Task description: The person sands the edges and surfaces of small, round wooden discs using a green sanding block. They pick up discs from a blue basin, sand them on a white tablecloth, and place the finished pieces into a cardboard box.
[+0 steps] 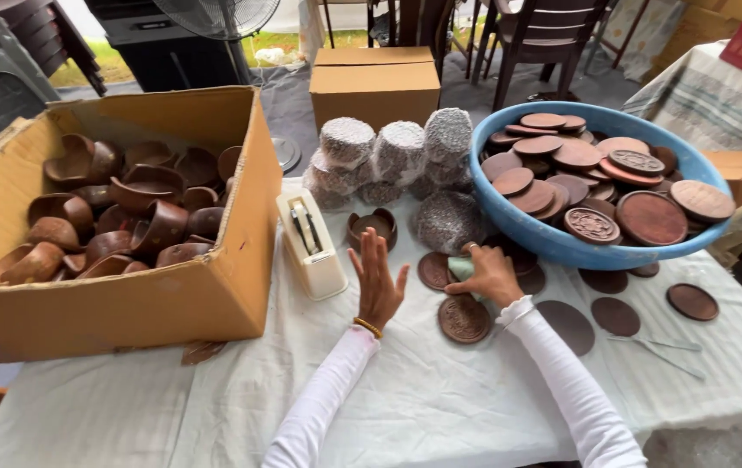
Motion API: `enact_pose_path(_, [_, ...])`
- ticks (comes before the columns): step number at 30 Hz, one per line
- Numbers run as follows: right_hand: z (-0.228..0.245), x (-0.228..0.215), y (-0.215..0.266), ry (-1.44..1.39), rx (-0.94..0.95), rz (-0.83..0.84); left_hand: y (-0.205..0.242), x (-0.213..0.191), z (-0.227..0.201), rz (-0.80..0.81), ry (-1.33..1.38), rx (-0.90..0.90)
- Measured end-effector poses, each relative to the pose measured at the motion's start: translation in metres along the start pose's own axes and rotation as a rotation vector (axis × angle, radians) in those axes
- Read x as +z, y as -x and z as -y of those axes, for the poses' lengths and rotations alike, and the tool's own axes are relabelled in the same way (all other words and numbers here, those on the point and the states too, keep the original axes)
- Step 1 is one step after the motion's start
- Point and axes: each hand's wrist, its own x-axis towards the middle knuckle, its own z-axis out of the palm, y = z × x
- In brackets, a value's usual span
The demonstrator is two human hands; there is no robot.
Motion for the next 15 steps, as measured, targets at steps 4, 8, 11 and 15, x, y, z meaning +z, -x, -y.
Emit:
enact_pose_path(4, [0.019,-0.008,0.013,-0.025,-0.133,-0.273,-0.006,0.000,-0.009,-0.059,0.130,0.024])
enact_pose_path(8, [0.034,-0.044,0.019,-0.126,-0.211,-0.282,0.007,0.018,0.004,0.203,0.227,-0.124])
enact_pose_path(11, [0.027,-0.039,0.013,-0.060,-0.099,-0.106,0.006,0.007,-0.003,0.413,0.193,-0.041])
enact_pose_path(15, [-0.015,0.011,-0.003,0.002,-0.045,-0.066,0.019,0.017,-0.005,0.622,0.108,0.119])
